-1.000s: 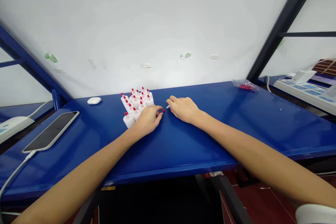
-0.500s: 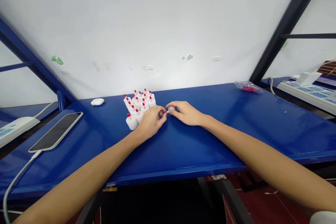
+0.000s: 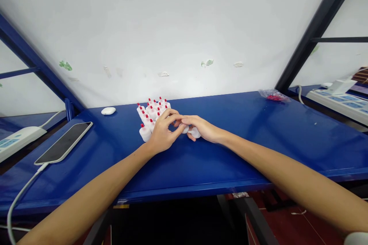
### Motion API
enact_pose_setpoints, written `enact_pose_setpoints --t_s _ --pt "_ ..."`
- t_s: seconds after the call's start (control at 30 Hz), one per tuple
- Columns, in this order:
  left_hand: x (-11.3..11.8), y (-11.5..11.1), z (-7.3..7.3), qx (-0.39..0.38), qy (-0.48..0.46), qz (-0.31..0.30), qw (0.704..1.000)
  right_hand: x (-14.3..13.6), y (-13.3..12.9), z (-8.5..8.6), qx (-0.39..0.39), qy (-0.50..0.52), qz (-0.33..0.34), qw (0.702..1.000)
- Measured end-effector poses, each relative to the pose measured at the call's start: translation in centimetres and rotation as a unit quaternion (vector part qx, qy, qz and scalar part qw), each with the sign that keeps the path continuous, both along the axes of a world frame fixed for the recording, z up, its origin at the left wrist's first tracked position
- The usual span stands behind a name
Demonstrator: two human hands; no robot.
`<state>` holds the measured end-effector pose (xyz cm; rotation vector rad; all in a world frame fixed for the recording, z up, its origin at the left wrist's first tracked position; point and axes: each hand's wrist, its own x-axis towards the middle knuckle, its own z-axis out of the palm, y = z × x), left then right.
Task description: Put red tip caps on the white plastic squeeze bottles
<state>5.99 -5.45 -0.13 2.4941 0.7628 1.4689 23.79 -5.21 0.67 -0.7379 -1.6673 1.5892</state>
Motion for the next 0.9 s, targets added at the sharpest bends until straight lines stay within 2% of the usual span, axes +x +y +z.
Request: enact_pose_setpoints --t_s 0.17,0.3,0.4,0.57,0.9 --pt "0.27 -0.14 -0.16 0.012 -0.033 0.006 0.999 -0.37 -0.66 0.85 -0.087 0.089 -0.016 0.992" --pt "0.25 -0.16 -0.22 0.056 -0.04 0.014 0.998 -0.5 -0.94 0.79 -0.113 0.079 0.028 0.99" --pt "0.24 -0.2 -0.16 0.069 -0.044 0.018 0.996 -0.67 -1.08 0.61 -0.104 0.06 0.045 0.992" --pt "0.29 -0.29 -0.04 0.073 -0.036 0.018 0.997 -0.81 -1.12 0.54 -0.068 0.081 0.009 0.994" --pt "0.35 -0.55 -0.13 0.046 -0.01 0.022 0.999 -1.02 -0.98 0.32 -0.071 0.093 -0.002 0.993"
